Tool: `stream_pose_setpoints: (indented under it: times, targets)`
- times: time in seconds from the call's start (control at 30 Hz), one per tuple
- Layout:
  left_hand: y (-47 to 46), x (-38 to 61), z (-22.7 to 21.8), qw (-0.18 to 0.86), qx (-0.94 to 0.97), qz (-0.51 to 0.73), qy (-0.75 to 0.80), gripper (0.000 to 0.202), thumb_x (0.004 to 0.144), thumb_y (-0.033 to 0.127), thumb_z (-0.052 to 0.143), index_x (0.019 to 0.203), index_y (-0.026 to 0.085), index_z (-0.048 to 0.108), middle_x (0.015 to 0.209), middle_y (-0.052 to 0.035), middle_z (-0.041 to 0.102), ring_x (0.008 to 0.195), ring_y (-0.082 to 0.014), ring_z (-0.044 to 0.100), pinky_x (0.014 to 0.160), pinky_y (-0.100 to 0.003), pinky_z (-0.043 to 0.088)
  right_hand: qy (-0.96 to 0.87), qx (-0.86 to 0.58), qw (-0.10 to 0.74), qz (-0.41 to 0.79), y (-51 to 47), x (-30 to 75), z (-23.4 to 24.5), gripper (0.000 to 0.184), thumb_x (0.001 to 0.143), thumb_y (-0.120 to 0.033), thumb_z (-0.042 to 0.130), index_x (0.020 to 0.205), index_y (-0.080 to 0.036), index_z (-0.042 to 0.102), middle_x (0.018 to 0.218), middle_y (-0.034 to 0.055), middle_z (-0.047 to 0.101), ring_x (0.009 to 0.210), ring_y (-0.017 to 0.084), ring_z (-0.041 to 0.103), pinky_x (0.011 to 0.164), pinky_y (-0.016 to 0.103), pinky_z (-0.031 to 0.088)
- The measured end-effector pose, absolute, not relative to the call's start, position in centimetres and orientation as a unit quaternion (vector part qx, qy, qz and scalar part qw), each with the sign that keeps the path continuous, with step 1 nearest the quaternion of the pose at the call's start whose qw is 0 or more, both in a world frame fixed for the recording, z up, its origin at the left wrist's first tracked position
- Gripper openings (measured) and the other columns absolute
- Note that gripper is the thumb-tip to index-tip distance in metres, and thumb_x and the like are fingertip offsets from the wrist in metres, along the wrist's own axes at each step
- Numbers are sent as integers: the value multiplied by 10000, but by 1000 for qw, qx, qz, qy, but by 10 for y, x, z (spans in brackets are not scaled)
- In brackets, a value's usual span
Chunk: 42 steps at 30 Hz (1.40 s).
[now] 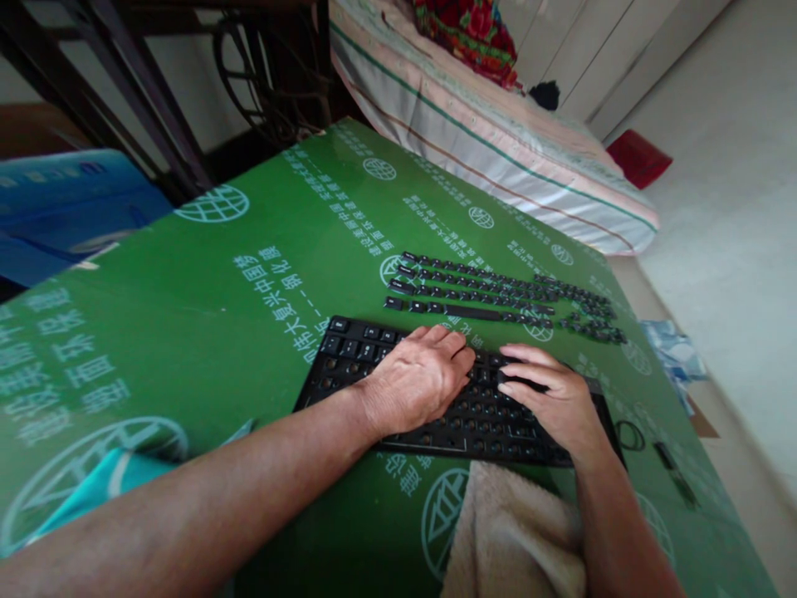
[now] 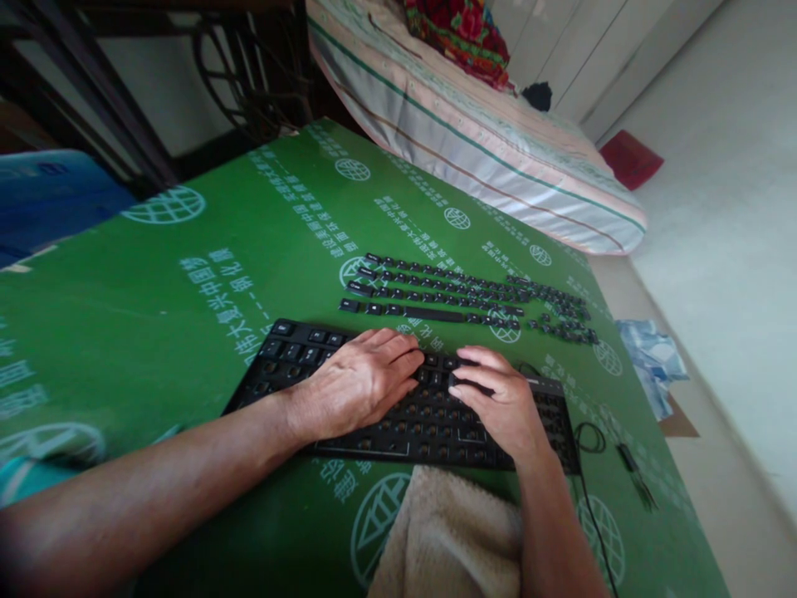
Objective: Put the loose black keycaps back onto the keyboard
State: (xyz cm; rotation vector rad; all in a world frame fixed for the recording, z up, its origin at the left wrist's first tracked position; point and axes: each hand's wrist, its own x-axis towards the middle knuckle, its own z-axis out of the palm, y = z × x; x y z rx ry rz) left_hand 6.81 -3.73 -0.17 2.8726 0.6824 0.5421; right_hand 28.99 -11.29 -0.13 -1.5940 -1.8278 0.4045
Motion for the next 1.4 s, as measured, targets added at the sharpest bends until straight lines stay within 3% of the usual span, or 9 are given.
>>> stream_pose_setpoints:
  times: [0.63,0.8,1.0,1.4]
  targets:
    - [-39,68,-4,51,953,198,223,281,949,256,408,1102,128,606,1152,-126,604,1029,-261,565,896,-410,463,-764,-583,264,85,-108,285,8,87,805,-221,663,848,-196,735,1063,90,691,1052,238,605,953,423,493]
    - [-45,72,1,53,960,210,179,321,920,273,497,1226,197,558,1374,-116,475,1314,-303,363,1058,-484,327,-772,-576,258,77,-107,284,8,92,807,-199,651,848,-186,732,1060,101,688,1045,242,608,940,413,504]
    - [-48,81,0,91,969,140,182,414,902,372,541,1301,264,502,1479,-109,356,1388,-330,249,1083,-554,267,-786,-559,260,47,-105,284,4,158,807,-111,598,863,-177,730,1046,105,689,1035,238,610,915,406,520]
    - [-43,82,-1,80,970,123,192,399,922,390,491,1310,296,500,1430,-83,428,1348,-298,335,1067,-519,309,-787,-563,248,45,-101,281,2,102,773,-93,658,820,-151,727,1051,118,686,1019,243,613,911,402,517]
